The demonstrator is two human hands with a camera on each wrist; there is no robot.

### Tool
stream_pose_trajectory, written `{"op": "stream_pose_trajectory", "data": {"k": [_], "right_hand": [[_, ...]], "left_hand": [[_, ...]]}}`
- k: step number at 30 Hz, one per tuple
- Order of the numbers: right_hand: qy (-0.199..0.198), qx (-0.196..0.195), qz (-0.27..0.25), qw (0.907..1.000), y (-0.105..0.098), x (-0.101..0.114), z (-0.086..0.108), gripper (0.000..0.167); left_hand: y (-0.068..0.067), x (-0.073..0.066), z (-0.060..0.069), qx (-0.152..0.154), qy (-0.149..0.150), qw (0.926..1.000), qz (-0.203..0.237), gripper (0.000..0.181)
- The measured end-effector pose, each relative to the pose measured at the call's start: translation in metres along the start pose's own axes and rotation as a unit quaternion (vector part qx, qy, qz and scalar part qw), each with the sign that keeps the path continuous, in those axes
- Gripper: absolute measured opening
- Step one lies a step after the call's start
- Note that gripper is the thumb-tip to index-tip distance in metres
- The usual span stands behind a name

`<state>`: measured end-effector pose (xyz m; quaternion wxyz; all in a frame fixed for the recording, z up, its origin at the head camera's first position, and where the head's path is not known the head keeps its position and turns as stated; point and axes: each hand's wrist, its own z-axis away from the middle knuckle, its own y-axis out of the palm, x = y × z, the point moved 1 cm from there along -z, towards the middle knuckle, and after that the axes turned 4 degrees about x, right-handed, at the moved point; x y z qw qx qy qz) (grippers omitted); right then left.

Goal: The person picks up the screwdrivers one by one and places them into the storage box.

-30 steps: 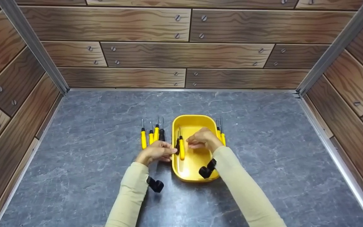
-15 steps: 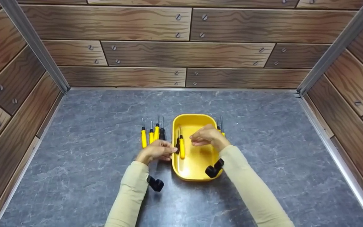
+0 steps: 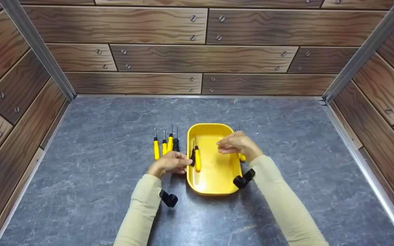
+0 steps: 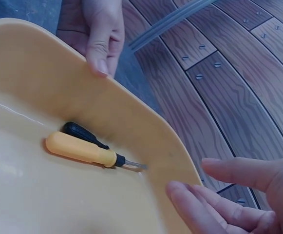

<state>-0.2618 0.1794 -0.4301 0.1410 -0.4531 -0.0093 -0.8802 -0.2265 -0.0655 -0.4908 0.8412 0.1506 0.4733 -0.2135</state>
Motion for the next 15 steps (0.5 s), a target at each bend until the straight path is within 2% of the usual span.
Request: {"op": "stream_pose_trajectory", "data": {"k": [5,15], "right_hand": [[-0.009,0.0,-0.019,0.9998,-0.014,0.001,0.002,0.021],[-0.03,-0.003,-0.048,0.9984,-0.049,-0.004,0.011,0.042]], "left_hand": [[0.0,0.0,0.0,-0.002,-0.001,1.0,0.0,0.008],[0.0,0.0,-0.001,0.002,0.006,1.0,-0.002,0.008]]}}
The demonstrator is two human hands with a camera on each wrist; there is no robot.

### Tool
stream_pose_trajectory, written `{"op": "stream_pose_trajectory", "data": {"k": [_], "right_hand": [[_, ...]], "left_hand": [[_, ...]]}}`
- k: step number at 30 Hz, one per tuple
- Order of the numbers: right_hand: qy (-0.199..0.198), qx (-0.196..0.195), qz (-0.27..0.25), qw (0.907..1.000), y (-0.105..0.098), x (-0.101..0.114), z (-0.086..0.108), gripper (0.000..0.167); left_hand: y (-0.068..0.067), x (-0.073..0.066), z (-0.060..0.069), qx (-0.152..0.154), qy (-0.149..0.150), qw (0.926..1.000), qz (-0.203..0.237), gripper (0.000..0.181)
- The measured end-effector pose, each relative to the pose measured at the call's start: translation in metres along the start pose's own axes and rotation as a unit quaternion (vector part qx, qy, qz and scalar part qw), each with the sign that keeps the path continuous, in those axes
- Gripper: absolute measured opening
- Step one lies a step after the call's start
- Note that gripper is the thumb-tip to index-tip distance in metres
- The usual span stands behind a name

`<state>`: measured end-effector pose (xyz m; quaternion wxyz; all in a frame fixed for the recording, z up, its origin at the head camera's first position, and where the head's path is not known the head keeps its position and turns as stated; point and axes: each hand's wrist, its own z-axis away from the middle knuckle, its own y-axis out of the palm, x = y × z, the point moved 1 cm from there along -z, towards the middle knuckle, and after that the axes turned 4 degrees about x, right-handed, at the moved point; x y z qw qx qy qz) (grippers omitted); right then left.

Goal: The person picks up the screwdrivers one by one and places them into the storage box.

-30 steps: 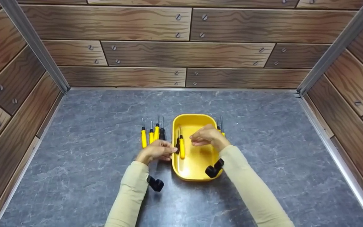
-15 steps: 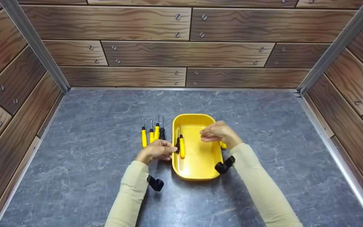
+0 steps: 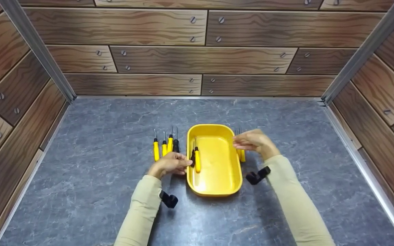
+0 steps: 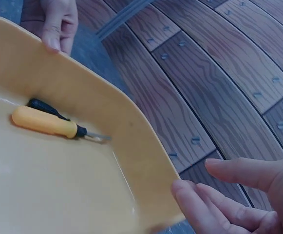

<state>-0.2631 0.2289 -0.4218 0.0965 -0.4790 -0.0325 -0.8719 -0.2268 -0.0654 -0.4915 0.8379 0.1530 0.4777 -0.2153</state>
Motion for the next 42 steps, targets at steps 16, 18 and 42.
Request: {"op": "stream_pose_trajectory", "data": {"k": [16,18,42], "right_hand": [[0.052,-0.04,-0.024,0.9976,-0.036,-0.027,-0.007,0.016],[0.057,-0.04,-0.027,0.9972,-0.037,-0.03,-0.008,0.016],[0.065,-0.045,-0.005,0.9968,-0.038,-0.043,-0.016,0.033]], "left_hand": [[0.001,0.004,-0.001,-0.003,-0.004,1.0,0.005,0.008],[0.001,0.004,-0.001,-0.004,-0.004,1.0,0.004,0.008],[0.001,-0.001,0.001,-0.005,-0.004,1.0,0.003,0.009]]}}
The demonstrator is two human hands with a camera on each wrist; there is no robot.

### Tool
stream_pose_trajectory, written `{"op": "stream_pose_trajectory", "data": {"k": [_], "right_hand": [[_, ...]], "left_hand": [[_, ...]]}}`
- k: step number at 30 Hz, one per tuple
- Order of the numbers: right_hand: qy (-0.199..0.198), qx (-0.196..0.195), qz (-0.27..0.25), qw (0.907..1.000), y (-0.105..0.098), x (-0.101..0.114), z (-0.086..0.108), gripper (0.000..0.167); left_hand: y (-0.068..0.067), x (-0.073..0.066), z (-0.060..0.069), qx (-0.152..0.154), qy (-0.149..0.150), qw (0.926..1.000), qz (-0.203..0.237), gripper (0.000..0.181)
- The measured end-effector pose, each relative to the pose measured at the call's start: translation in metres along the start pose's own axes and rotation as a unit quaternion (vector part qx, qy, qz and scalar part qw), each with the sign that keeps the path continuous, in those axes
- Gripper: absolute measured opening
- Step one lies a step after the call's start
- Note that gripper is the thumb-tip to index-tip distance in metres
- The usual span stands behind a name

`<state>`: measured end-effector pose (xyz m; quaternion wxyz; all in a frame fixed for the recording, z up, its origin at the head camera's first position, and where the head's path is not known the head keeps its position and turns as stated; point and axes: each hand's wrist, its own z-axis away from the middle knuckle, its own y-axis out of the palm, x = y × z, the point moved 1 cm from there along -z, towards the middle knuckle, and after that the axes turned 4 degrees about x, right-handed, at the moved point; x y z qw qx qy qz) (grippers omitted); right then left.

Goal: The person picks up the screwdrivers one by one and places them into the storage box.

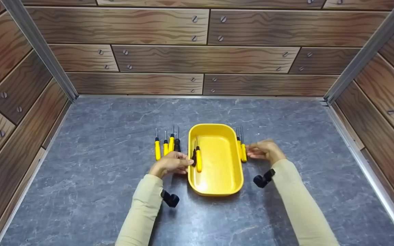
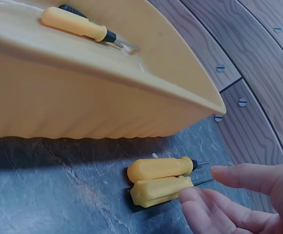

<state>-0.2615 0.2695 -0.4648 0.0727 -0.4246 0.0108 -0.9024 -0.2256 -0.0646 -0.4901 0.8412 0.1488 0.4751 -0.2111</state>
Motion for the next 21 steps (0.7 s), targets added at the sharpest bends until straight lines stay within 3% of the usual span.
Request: {"op": "stream_pose_trajectory", "data": {"k": [11,17,21], "right_hand": [[0.021,-0.04,0.038,0.9982,0.001,-0.003,-0.006,0.016],[0.038,-0.029,0.066,0.9967,0.006,-0.008,-0.011,0.028],[0.052,-0.044,0.072,0.995,0.009,-0.009,-0.011,0.016]], "left_hand": [[0.0,-0.003,0.0,-0.004,0.004,0.9999,-0.009,0.008],[0.0,-0.002,0.001,-0.006,0.002,0.9999,-0.01,0.009],[0.0,-0.002,0.002,-0.002,0.006,1.0,-0.004,0.01]]}}
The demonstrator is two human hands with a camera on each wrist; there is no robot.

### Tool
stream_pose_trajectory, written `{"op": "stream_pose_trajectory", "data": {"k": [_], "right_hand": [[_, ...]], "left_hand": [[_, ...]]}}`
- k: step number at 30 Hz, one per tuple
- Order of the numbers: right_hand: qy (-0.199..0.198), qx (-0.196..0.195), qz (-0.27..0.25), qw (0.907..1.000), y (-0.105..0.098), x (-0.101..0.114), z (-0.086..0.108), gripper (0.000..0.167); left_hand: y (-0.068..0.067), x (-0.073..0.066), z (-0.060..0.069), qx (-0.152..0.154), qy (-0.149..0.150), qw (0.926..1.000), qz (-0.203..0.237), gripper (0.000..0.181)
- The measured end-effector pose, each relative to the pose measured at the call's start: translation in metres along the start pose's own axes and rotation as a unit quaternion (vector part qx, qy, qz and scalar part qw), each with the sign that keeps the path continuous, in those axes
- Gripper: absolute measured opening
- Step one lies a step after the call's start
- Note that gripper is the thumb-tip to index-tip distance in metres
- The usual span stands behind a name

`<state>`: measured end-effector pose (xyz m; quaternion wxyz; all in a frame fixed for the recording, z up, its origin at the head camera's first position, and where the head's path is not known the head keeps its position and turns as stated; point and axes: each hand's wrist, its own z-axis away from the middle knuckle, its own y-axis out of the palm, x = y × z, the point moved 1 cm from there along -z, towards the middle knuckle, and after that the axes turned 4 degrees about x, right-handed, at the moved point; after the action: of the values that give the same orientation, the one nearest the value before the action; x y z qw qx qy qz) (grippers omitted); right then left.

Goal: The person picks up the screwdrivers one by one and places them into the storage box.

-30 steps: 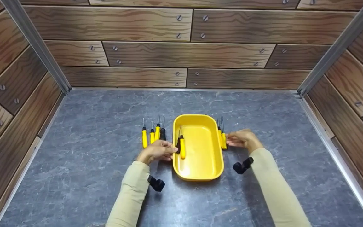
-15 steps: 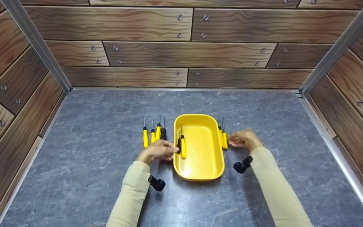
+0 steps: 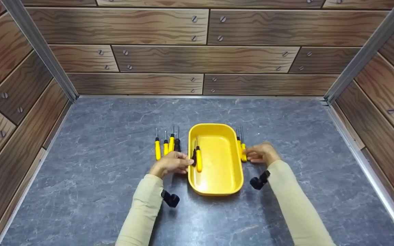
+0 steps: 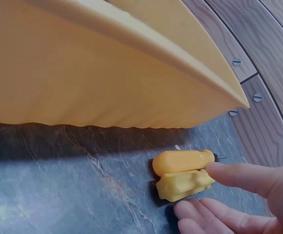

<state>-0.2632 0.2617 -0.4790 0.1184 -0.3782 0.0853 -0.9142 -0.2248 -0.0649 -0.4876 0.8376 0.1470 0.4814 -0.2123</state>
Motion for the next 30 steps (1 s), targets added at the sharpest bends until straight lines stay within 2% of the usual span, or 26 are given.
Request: {"op": "stream_pose_trajectory", "data": {"k": [5,14,30], "right_hand": [[-0.007,-0.008,-0.012,0.9999,0.0025,-0.0008,0.0016,0.009],[-0.009,-0.009,-0.006,0.9999,0.006,-0.0042,-0.0008,0.015],[0.0,-0.008,-0.014,0.9999,0.0068,-0.0053,-0.0047,0.01]], "left_hand": [[-0.0004,-0.0004,-0.0008,-0.003,-0.002,1.0,0.001,0.009],[0.0004,0.0008,-0.0009,-0.01,-0.008,0.9999,0.003,0.008],[0.0006,0.0015,-0.0011,-0.003,0.003,1.0,-0.006,0.007]]}}
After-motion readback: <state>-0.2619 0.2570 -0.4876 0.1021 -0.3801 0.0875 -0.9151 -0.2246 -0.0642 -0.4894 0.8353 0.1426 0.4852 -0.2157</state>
